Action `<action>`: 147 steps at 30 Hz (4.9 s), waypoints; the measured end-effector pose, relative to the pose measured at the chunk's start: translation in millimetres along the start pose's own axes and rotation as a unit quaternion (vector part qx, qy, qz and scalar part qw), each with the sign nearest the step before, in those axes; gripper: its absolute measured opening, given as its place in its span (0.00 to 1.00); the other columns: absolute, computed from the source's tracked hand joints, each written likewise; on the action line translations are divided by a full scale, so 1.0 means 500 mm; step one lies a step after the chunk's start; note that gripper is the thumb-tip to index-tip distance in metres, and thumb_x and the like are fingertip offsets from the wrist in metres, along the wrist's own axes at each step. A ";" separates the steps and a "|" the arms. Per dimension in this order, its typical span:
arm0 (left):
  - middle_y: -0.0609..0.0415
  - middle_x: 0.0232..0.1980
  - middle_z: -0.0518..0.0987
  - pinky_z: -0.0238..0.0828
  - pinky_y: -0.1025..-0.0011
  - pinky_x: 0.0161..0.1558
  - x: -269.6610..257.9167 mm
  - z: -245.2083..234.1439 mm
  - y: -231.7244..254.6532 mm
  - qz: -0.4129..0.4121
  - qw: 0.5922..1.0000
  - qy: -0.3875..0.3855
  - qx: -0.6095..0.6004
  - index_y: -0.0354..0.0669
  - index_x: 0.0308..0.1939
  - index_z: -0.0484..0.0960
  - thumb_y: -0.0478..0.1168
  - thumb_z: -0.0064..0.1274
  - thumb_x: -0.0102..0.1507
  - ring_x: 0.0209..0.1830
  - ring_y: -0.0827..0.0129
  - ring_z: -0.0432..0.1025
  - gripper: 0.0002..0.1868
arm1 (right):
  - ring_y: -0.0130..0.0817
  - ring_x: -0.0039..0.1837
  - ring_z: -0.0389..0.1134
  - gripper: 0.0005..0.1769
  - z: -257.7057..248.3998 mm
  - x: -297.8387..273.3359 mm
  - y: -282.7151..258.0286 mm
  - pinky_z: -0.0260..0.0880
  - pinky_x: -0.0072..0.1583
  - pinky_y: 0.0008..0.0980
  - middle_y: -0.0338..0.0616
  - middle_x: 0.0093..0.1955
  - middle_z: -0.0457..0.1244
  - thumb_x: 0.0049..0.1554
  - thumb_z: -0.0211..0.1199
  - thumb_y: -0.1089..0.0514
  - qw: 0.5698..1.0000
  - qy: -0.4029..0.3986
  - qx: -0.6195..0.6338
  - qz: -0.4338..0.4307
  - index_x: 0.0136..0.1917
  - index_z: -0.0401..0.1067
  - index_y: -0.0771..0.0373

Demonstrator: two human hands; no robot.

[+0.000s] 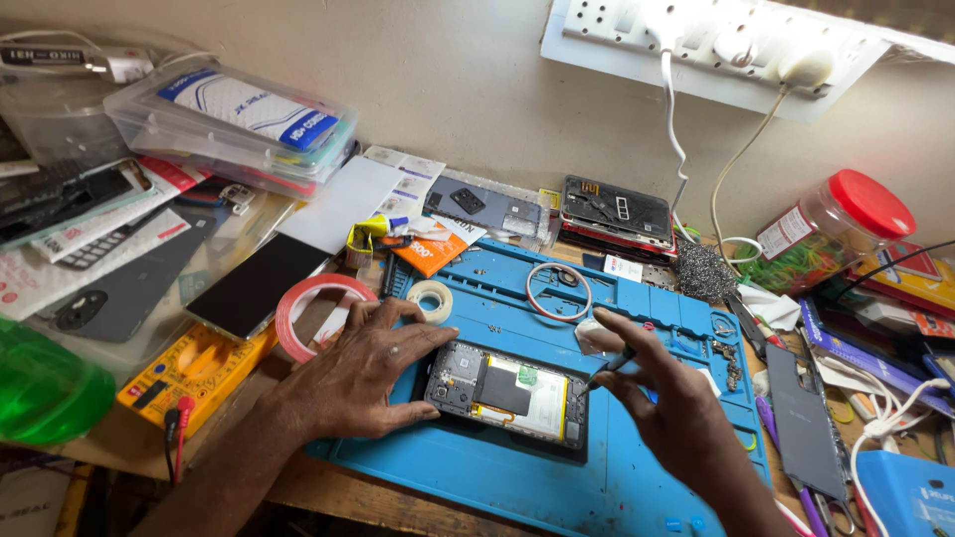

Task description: The person uses a screwdriver to remove screws from the internal frame of a disassembled mobile phone. They carefully unscrew multiple fasteners from the metal chassis while the phone rests on a blue work mat.

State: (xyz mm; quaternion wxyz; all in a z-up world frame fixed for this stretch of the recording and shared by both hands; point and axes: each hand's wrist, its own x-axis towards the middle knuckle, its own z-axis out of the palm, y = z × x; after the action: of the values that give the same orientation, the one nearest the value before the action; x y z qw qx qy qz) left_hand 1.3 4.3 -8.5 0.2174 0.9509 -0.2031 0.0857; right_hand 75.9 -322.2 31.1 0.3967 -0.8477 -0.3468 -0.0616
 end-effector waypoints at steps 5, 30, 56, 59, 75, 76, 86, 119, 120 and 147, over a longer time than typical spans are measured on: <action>0.44 0.62 0.72 0.53 0.51 0.64 -0.002 -0.003 0.000 0.002 1.000 0.007 0.006 0.45 0.66 0.73 0.57 0.70 0.49 0.66 0.52 0.61 0.45 | 0.39 0.49 0.75 0.36 0.005 0.012 -0.013 0.76 0.46 0.36 0.47 0.50 0.73 0.51 0.70 0.59 0.996 0.055 -0.061 -0.039 0.71 0.63 0.56; 0.50 0.65 0.76 0.52 0.47 0.67 -0.009 0.006 -0.008 0.004 1.000 0.007 -0.007 0.44 0.68 0.73 0.57 0.68 0.50 0.67 0.54 0.61 0.46 | 0.29 0.52 0.77 0.34 0.015 0.010 0.000 0.79 0.52 0.30 0.44 0.47 0.75 0.49 0.69 0.65 0.993 0.008 -0.083 0.082 0.68 0.64 0.57; 0.49 0.69 0.74 0.46 0.45 0.69 -0.010 -0.004 -0.007 -0.002 0.999 -0.019 -0.038 0.40 0.69 0.71 0.54 0.68 0.51 0.69 0.54 0.60 0.46 | 0.38 0.58 0.75 0.33 0.139 0.134 0.050 0.77 0.63 0.37 0.54 0.53 0.72 0.59 0.56 0.66 0.959 0.088 0.209 0.172 0.76 0.52 0.60; 0.49 0.69 0.73 0.44 0.44 0.70 -0.010 -0.002 -0.007 -0.008 0.999 -0.022 -0.039 0.40 0.70 0.70 0.54 0.68 0.51 0.70 0.54 0.59 0.46 | 0.38 0.59 0.75 0.33 0.140 0.131 0.053 0.77 0.63 0.36 0.53 0.52 0.72 0.59 0.56 0.66 0.964 0.086 0.184 0.172 0.76 0.52 0.59; 0.49 0.69 0.73 0.43 0.41 0.69 -0.012 0.002 -0.008 -0.010 0.999 -0.026 -0.035 0.41 0.69 0.70 0.54 0.68 0.51 0.70 0.54 0.59 0.46 | 0.39 0.59 0.75 0.33 0.151 0.131 0.052 0.79 0.61 0.38 0.52 0.54 0.72 0.59 0.55 0.66 0.962 0.093 0.202 0.160 0.76 0.51 0.59; 0.49 0.69 0.73 0.43 0.41 0.69 -0.010 0.002 -0.009 -0.010 0.999 -0.028 -0.034 0.41 0.69 0.70 0.54 0.68 0.51 0.70 0.54 0.59 0.46 | 0.39 0.59 0.75 0.34 0.147 0.129 0.050 0.79 0.61 0.37 0.53 0.54 0.71 0.59 0.55 0.66 0.960 0.099 0.207 0.160 0.76 0.51 0.59; 0.48 0.68 0.75 0.47 0.45 0.67 -0.013 0.000 -0.015 0.019 0.998 0.005 -0.055 0.41 0.69 0.71 0.57 0.68 0.51 0.69 0.52 0.61 0.47 | 0.39 0.58 0.74 0.33 0.131 0.124 0.053 0.78 0.61 0.37 0.53 0.55 0.71 0.61 0.55 0.66 0.959 0.121 0.216 0.135 0.77 0.50 0.62; 0.54 0.42 0.83 0.66 0.58 0.54 0.114 0.029 -0.001 0.040 0.956 0.284 -0.059 0.45 0.44 0.86 0.49 0.62 0.62 0.48 0.61 0.74 0.14 | 0.44 0.60 0.72 0.33 0.049 -0.057 0.076 0.77 0.61 0.43 0.59 0.56 0.68 0.61 0.52 0.67 0.911 0.223 0.278 0.205 0.77 0.45 0.65; 0.55 0.42 0.83 0.66 0.57 0.54 0.114 0.029 0.001 0.040 0.957 0.281 -0.061 0.45 0.44 0.86 0.49 0.62 0.63 0.48 0.61 0.74 0.14 | 0.44 0.60 0.72 0.34 0.049 -0.057 0.075 0.77 0.61 0.42 0.59 0.56 0.68 0.61 0.52 0.66 0.912 0.225 0.276 0.204 0.77 0.45 0.65; 0.51 0.68 0.72 0.52 0.51 0.67 0.042 -0.022 0.023 -0.009 0.997 -0.070 -0.016 0.50 0.72 0.70 0.62 0.74 0.41 0.70 0.55 0.57 0.58 | 0.36 0.55 0.76 0.32 0.034 -0.048 0.050 0.79 0.55 0.34 0.50 0.53 0.72 0.59 0.59 0.64 0.985 0.138 0.064 0.076 0.74 0.54 0.63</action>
State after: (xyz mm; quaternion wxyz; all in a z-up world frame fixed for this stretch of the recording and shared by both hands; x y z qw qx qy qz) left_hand 14.6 -7.6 10.7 0.2190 0.9527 -0.2104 0.0137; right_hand 71.0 -334.1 -5.4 0.4977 -0.8277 -0.2270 -0.1254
